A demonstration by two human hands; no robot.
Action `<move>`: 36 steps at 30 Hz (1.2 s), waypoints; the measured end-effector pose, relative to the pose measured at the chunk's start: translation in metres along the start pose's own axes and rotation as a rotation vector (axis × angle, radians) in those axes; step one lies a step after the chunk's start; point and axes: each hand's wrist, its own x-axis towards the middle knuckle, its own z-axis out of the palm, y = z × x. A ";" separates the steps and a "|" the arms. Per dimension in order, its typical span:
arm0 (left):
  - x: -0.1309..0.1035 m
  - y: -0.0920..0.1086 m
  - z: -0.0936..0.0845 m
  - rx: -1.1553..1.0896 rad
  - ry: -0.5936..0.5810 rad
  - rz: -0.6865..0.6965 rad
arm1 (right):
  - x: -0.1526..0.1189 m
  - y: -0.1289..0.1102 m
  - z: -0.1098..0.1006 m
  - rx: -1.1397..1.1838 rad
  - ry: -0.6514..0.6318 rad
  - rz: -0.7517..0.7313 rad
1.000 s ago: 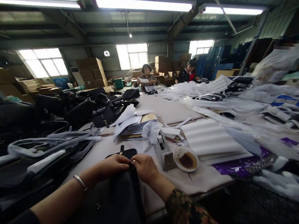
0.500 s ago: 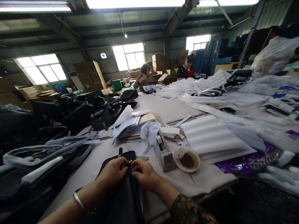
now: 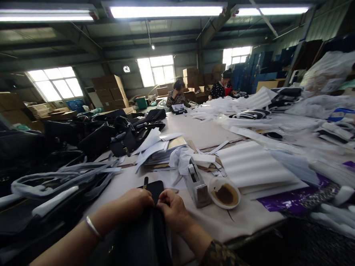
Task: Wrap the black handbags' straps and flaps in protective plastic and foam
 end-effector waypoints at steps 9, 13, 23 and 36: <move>-0.013 0.001 0.018 0.208 0.084 0.008 | -0.010 -0.019 0.004 -0.384 0.078 -0.130; -0.014 0.000 0.021 0.197 0.084 0.003 | -0.013 -0.016 0.006 -0.391 0.110 -0.146; -0.004 -0.003 0.023 -0.109 0.091 0.020 | -0.006 -0.015 0.005 -0.217 0.071 -0.071; -0.005 -0.015 0.033 -0.671 -0.041 -0.211 | -0.006 -0.007 0.007 -0.166 0.071 -0.042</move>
